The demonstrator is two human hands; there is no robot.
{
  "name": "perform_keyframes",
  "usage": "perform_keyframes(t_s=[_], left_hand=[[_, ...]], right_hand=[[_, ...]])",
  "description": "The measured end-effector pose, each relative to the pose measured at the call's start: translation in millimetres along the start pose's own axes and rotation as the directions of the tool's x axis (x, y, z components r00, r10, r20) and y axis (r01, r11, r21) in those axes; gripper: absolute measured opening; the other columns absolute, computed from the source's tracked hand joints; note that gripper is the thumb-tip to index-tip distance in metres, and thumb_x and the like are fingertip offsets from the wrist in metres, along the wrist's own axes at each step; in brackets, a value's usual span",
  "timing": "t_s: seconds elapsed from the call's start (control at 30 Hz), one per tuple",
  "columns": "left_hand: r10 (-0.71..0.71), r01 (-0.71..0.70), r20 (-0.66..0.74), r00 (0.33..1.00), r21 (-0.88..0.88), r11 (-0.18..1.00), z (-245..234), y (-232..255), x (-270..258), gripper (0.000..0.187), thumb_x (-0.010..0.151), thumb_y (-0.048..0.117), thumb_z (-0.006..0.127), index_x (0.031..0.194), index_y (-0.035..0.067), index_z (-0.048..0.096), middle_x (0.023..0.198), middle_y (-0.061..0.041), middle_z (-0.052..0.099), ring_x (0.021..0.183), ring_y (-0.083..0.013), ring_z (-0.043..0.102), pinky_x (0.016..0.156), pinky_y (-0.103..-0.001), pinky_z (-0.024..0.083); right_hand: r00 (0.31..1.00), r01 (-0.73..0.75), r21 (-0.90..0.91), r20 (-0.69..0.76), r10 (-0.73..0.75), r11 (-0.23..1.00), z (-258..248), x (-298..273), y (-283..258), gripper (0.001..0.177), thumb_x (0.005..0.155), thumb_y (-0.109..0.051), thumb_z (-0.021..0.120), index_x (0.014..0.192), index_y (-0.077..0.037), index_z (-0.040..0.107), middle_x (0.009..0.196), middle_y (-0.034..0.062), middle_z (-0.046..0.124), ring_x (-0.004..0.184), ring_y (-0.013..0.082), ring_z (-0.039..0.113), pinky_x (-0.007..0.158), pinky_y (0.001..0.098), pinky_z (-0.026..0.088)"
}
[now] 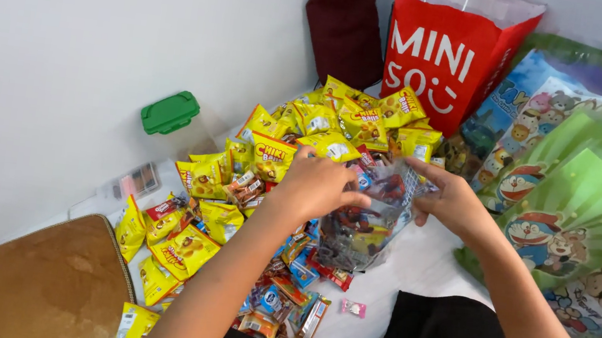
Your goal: Packing snack bags and small toys into decorative gift bags while sitting on the floor.
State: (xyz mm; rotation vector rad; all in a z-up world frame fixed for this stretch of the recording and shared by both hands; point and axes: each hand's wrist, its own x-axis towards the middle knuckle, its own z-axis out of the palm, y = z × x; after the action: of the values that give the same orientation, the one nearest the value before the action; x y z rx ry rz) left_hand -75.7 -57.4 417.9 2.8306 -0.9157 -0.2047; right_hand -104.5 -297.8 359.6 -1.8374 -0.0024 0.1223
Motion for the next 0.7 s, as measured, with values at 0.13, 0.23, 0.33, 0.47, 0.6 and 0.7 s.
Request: perform_keyframes(t_s=[0.13, 0.23, 0.33, 0.47, 0.6, 0.7], left_hand=[[0.065, -0.05, -0.081, 0.995, 0.17, 0.984, 34, -32, 7, 0.023, 0.084, 0.04, 0.078, 0.097, 0.02, 0.077, 0.09, -0.004, 0.077, 0.105, -0.0284, 0.072, 0.12, -0.062, 0.017], [0.105, -0.058, -0.211, 0.972, 0.218, 0.974, 48, -46, 6, 0.009, 0.083, 0.03, 0.08, 0.087, 0.024, 0.076, 0.084, 0.003, 0.075, 0.099, -0.021, 0.072, 0.12, -0.058, 0.02], [0.148, -0.092, -0.281, 0.948, 0.202, 0.975, 38, -39, -9, 0.006, 0.084, 0.027, 0.079, 0.087, 0.023, 0.076, 0.086, 0.002, 0.076, 0.101, -0.0199, 0.071, 0.121, -0.058, 0.018], [0.182, -0.12, -0.439, 0.88, 0.166, 0.979, 21, -17, -43, 0.007, 0.094, 0.022, 0.071, 0.098, 0.019, 0.076, 0.091, -0.002, 0.077, 0.11, -0.0208, 0.068, 0.121, -0.062, 0.007], [0.122, -0.075, -0.636, 0.762, 0.1, 0.992, 41, -31, -106, 0.043, 0.092, 0.023, 0.072, 0.134, 0.022, 0.063, 0.139, 0.005, 0.066, 0.124, -0.0159, 0.062, 0.122, -0.058, 0.014], [-0.091, 0.056, -0.715, 0.694, -0.072, 0.996, 90, -78, -156, 0.038, 0.096, 0.025, 0.07, 0.132, 0.016, 0.064, 0.137, -0.003, 0.069, 0.127, -0.0206, 0.063, 0.125, -0.053, 0.02]], right_hand=[[0.981, 0.187, 0.171, -0.077, -0.176, 0.967, -5, 2, 28, 0.069, 0.09, 0.001, 0.063, 0.155, -0.013, 0.045, 0.132, 0.0277, 0.062, 0.049, 0.0179, 0.061, 0.061, 0.0355, 0.054], [0.949, 0.312, 0.237, -0.126, -0.289, 0.92, -4, 11, 79, 0.102, 0.075, -0.013, 0.077, 0.163, -0.016, 0.026, 0.144, 0.0281, 0.052, 0.079, 0.0265, 0.059, 0.078, 0.0437, 0.05], [0.972, 0.206, 0.036, -0.119, -0.201, 0.978, 36, 22, 144, 0.116, 0.055, -0.025, 0.096, 0.154, -0.012, 0.037, 0.14, 0.0285, 0.054, 0.117, 0.045, 0.058, 0.099, 0.06, 0.046], [0.93, 0.133, -0.088, -0.334, -0.155, 0.987, 107, 58, 212, 0.027, 0.075, -0.033, 0.091, 0.081, -0.018, 0.07, 0.078, -0.0001, 0.074, 0.072, 0.0191, 0.06, 0.074, 0.0361, 0.047], [0.902, 0.232, 0.12, -0.399, -0.168, 0.965, 85, 41, 196, 0.037, 0.084, -0.019, 0.081, 0.118, -0.009, 0.071, 0.109, -0.0007, 0.075, 0.099, 0.009, 0.065, 0.087, 0.0261, 0.049], [0.837, 0.291, 0.086, -0.506, -0.21, 0.953, 49, 19, 176, 0.019, 0.088, -0.013, 0.078, 0.106, -0.01, 0.073, 0.1, -0.0033, 0.074, 0.093, 0.0064, 0.061, 0.083, 0.0238, 0.049]])
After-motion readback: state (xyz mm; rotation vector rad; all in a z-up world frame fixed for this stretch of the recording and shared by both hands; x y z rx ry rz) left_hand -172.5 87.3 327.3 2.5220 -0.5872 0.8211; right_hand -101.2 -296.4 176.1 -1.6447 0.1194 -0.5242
